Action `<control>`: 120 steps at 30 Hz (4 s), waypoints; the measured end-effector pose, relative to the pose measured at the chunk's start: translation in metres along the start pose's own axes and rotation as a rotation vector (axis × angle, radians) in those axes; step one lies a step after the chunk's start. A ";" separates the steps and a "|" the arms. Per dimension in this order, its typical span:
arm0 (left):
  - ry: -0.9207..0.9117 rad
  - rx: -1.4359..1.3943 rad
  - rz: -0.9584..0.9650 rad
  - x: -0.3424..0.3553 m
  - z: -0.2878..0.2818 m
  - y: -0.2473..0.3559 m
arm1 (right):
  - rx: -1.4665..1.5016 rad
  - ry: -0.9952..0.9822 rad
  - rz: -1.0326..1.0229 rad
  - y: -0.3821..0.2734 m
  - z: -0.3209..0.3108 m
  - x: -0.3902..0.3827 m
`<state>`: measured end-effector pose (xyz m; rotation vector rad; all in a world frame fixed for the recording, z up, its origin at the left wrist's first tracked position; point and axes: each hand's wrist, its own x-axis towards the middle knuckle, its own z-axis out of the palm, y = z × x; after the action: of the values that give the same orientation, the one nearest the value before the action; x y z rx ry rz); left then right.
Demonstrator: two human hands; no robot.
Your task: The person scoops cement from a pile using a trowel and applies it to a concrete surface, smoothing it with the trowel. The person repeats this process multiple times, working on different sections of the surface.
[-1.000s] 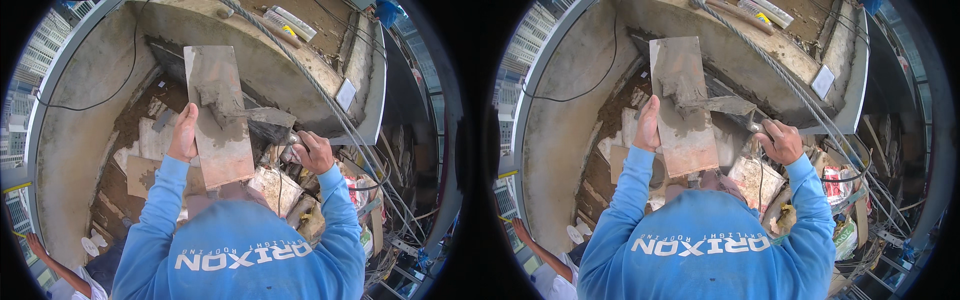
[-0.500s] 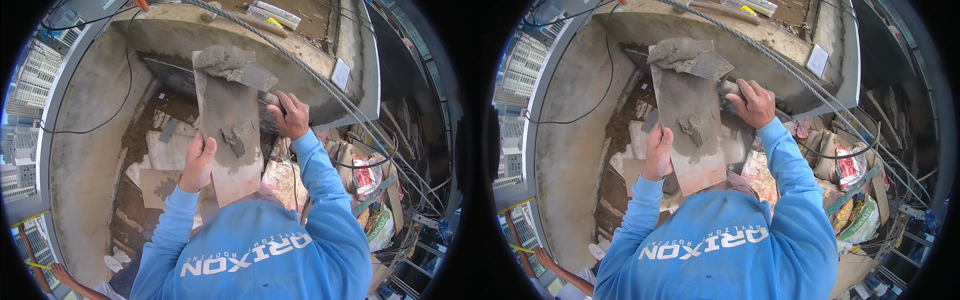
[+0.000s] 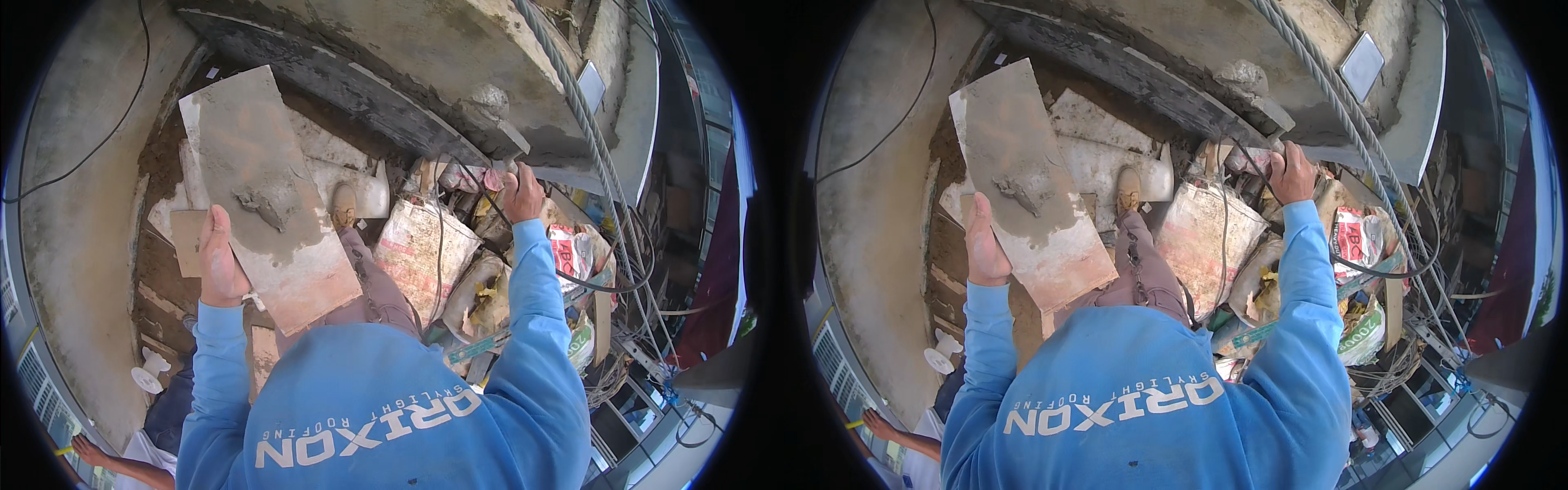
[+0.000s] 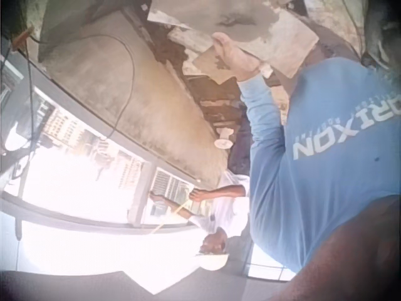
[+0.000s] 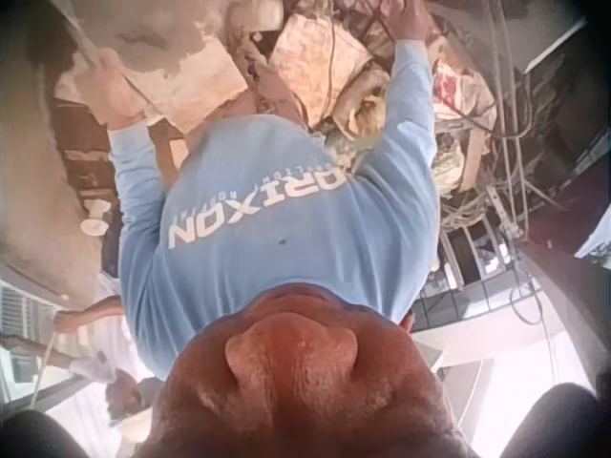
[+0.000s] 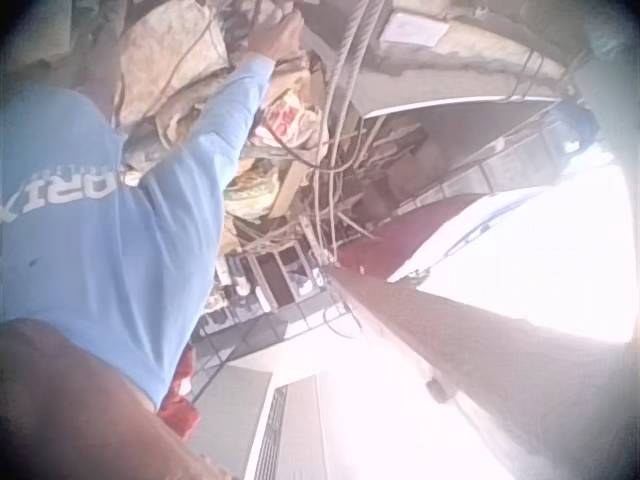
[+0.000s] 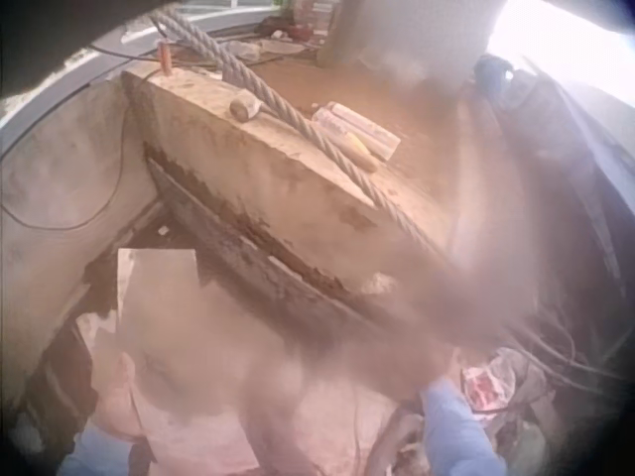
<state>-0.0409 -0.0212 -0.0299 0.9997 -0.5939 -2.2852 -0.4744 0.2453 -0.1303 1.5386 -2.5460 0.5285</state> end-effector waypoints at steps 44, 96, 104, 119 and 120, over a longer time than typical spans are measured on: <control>-0.368 0.502 0.361 -0.081 0.099 0.048 | 0.409 0.282 -0.366 -0.239 -0.075 0.108; -0.040 -0.088 0.153 -0.085 0.010 0.067 | 1.131 -0.691 -0.170 -0.266 -0.132 0.143; -0.137 -0.148 0.188 -0.142 0.017 0.098 | 1.143 -1.126 -0.280 -0.315 -0.156 0.177; -0.135 -0.304 0.269 -0.191 -0.024 0.121 | 0.810 -0.076 -0.658 -0.398 -0.154 0.122; -0.163 -0.337 0.230 -0.192 -0.012 0.120 | 0.770 -0.069 -0.652 -0.405 -0.140 0.121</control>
<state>0.1140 0.0138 0.1320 0.5587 -0.3501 -2.1777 -0.1882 0.0234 0.1283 2.4845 -1.7386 1.4440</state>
